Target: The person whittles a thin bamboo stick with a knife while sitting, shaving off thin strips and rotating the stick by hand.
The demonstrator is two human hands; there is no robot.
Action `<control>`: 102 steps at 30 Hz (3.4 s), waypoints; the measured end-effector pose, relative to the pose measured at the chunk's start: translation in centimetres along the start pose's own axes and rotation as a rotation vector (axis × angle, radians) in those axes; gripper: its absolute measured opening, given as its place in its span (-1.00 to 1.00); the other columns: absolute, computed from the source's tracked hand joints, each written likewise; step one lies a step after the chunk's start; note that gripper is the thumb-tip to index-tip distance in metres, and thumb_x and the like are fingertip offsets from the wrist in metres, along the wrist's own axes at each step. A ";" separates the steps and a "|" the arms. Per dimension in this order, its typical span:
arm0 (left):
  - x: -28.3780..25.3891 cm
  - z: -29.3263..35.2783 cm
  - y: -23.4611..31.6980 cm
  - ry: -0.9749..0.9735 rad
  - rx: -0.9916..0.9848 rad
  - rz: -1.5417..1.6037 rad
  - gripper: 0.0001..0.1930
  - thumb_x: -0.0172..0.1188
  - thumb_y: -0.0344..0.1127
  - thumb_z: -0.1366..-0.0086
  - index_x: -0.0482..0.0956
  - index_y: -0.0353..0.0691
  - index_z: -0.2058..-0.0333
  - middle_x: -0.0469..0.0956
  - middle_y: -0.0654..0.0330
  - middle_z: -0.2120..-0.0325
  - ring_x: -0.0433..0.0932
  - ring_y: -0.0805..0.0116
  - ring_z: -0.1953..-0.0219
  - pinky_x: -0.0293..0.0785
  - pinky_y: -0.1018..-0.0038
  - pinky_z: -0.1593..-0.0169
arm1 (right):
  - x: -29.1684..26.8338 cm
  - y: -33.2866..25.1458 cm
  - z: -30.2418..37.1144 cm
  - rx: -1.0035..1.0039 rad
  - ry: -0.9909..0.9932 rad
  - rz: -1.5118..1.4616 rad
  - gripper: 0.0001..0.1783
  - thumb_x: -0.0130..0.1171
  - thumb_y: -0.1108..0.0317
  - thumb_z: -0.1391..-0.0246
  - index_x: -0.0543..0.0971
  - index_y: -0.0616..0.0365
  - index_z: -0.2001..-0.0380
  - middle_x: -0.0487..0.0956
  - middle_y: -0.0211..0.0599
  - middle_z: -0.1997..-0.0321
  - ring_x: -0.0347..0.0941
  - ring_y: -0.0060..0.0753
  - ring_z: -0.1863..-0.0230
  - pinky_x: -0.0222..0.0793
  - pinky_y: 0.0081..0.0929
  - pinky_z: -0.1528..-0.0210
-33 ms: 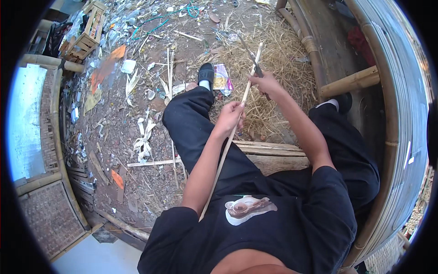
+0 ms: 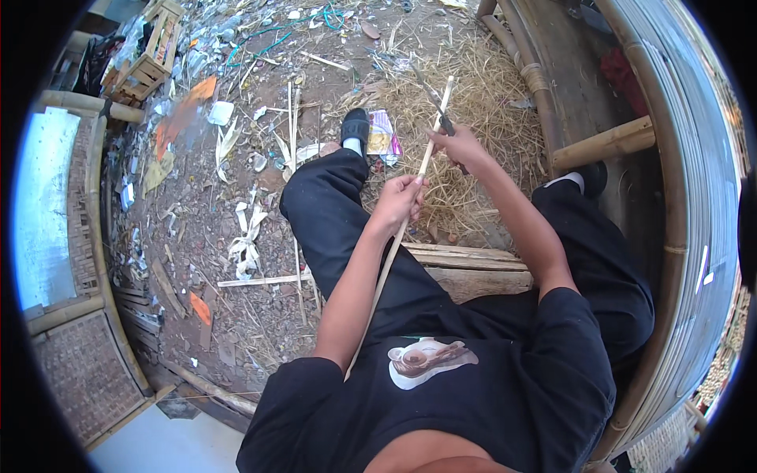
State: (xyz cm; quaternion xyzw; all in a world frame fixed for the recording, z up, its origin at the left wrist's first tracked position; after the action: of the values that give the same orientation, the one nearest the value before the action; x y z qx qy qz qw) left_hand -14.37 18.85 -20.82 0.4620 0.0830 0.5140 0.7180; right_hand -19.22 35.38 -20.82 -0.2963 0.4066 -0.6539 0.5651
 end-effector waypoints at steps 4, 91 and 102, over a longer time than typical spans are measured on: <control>-2.0 -1.4 -1.6 0.194 -0.025 -0.089 -0.80 -0.04 -0.25 -0.40 0.47 -0.24 0.27 0.27 0.42 0.67 0.13 0.65 0.78 0.09 0.65 0.72 | -0.9 -0.3 0.5 -0.065 0.005 0.402 -0.50 0.21 -0.09 -0.02 0.55 0.19 0.61 0.53 -0.28 0.68 0.37 -0.52 0.67 0.23 -0.48 0.58; -0.7 4.7 -5.1 0.117 -0.176 -0.005 -0.77 -0.17 -0.14 -0.45 0.34 -0.14 0.29 0.03 0.50 0.72 -0.05 0.71 0.77 -0.15 0.67 0.72 | -3.6 8.4 -1.8 0.146 0.134 0.864 -0.64 0.12 0.31 0.16 0.55 0.38 0.32 0.55 0.25 0.24 0.51 0.16 0.14 0.43 -0.15 0.08; -4.0 0.3 -4.0 0.337 0.180 -0.614 -0.77 0.04 -0.29 -0.33 0.55 -0.34 0.39 0.45 0.27 0.68 0.35 0.51 0.71 0.22 0.50 0.62 | 3.0 4.2 2.4 -0.262 0.027 1.021 -0.78 0.13 0.42 0.28 0.55 0.43 0.58 0.53 0.27 0.50 0.52 0.25 0.38 0.48 -0.04 0.24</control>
State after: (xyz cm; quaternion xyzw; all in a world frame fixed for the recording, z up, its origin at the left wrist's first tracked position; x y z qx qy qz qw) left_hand -13.36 15.20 -25.12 0.3857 0.3801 0.3340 0.7715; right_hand -15.64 31.80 -23.48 -0.1203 0.5847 -0.2427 0.7647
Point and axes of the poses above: each hand's wrist, its own z-axis away from the middle knuckle, its own x-axis out of the palm, y = z × x, the point moved 9 cm from there along -z, towards the middle knuckle
